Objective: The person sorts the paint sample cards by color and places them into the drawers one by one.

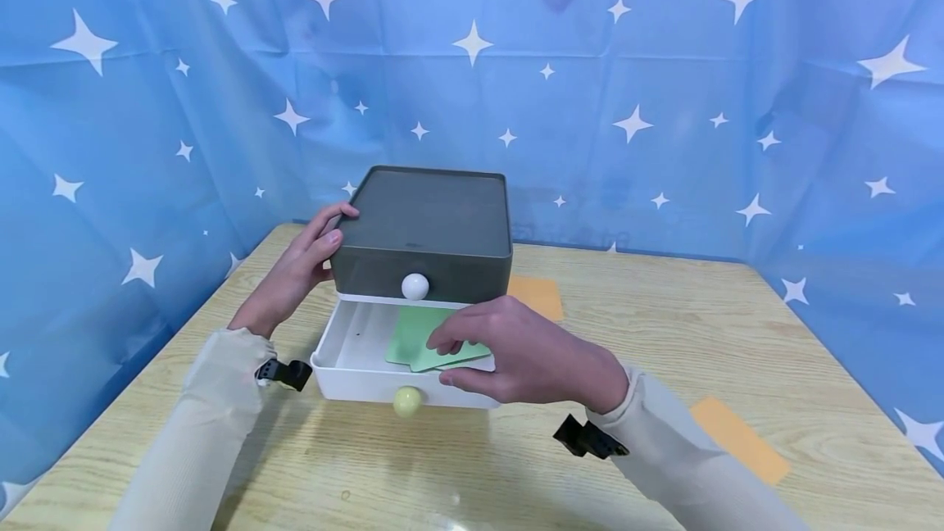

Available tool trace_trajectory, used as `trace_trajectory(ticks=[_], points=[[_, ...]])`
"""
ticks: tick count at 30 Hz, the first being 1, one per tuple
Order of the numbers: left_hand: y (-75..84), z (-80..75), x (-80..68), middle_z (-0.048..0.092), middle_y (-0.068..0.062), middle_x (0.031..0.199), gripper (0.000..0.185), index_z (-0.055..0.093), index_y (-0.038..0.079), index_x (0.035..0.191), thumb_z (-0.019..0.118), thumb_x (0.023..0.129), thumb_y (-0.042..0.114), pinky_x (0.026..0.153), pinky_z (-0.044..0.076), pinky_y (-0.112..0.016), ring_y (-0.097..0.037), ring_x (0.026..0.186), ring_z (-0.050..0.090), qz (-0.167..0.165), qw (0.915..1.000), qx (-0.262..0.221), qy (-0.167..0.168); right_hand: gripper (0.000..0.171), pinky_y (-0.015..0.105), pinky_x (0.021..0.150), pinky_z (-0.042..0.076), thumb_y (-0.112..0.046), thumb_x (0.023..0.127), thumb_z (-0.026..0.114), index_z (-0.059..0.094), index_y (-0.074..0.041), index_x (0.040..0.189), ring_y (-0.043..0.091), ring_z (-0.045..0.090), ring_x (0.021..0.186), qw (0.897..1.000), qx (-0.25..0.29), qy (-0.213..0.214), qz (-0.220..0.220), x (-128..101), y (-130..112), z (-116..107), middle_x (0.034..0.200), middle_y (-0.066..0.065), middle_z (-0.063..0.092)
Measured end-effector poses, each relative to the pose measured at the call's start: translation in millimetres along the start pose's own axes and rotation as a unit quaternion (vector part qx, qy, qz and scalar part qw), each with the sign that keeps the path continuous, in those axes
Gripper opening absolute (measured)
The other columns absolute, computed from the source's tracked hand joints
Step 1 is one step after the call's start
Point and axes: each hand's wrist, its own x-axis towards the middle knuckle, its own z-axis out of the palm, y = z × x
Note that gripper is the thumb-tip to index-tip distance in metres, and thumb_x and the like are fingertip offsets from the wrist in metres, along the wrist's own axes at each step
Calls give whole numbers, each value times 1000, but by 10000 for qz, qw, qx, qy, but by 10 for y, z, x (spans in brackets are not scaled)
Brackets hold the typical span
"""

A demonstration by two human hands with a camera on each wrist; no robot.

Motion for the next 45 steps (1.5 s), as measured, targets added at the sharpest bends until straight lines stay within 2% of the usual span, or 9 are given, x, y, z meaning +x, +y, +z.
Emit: trace_trajectory(ticks=[8, 12, 18, 22, 25, 28, 33, 36, 45], points=[[-1, -3, -1, 25, -8, 160, 42, 33, 33, 146, 35, 107, 45, 107, 35, -60, -37, 135, 40, 63, 10000, -1, -2, 17, 19, 81, 53, -20, 91, 74, 72, -12, 105, 6, 67, 88, 9996, 2, 157, -241, 23, -155, 17, 98, -3, 72], [-4, -1, -5, 25, -7, 160, 42, 33, 33, 147, 35, 107, 46, 107, 36, -60, -37, 135, 40, 58, 10000, 1, 2, 17, 16, 77, 52, -21, 91, 74, 71, -12, 105, 5, 65, 80, 9980, -282, 201, -520, 41, -223, 79, 89, -5, 71], [0, 9, -5, 26, -7, 159, 43, 33, 33, 147, 35, 107, 47, 107, 35, -60, -37, 135, 41, 30, 10000, -17, -6, 17, 9, 66, 45, -25, 93, 71, 67, -16, 106, -6, 60, 65, 9911, -1094, -178, -734, 64, -342, 219, 72, -15, 68], [7, 10, -7, 27, -6, 159, 43, 33, 33, 147, 35, 107, 47, 108, 35, -60, -36, 135, 41, 25, 10000, -25, -4, 21, 15, 56, 41, -32, 88, 75, 65, -20, 102, -6, 55, 59, 9776, -1995, -309, -595, 84, -390, 352, 71, -19, 65], [12, 9, -13, 27, -6, 159, 43, 32, 33, 148, 35, 107, 47, 108, 36, -60, -36, 135, 41, 24, 10000, -13, -4, 23, 19, 47, 33, -32, 83, 78, 60, -21, 94, -1, 49, 53, 9639, -2615, -213, -452, 93, -408, 451, 67, -16, 57], [15, 6, -16, 27, -6, 159, 44, 32, 33, 148, 35, 106, 47, 107, 37, -58, -35, 135, 42, 20, 10000, 5, -4, 23, 22, 42, 26, -25, 78, 78, 58, -20, 87, 3, 46, 51, 9473, -3159, 222, -475, 95, -413, 556, 64, -15, 53], [15, 2, -14, 29, -6, 157, 43, 33, 33, 147, 35, 107, 47, 103, 40, -52, -32, 132, 43, 42, 10000, -14, 9, 21, 24, 42, 26, -10, 75, 73, 63, -21, 90, 3, 51, 52, 9194, -3774, 917, -621, 99, -395, 712, 58, -13, 54], [12, 4, -8, 30, -6, 157, 43, 33, 33, 147, 34, 107, 46, 102, 40, -49, -32, 131, 43, 34, 10000, -18, -4, 22, 23, 42, 29, -8, 76, 72, 65, -21, 92, 4, 53, 51, 9146, -3844, 1095, -613, 94, -378, 748, 56, -12, 55], [12, 2, -9, 29, -6, 157, 43, 33, 33, 147, 35, 107, 47, 104, 39, -52, -33, 132, 43, 1, 10000, -4, -2, 21, 23, 41, 33, -7, 78, 71, 66, -20, 94, 4, 53, 50, 9139, -3797, 1282, -654, 117, -296, 748, 61, -11, 61]])
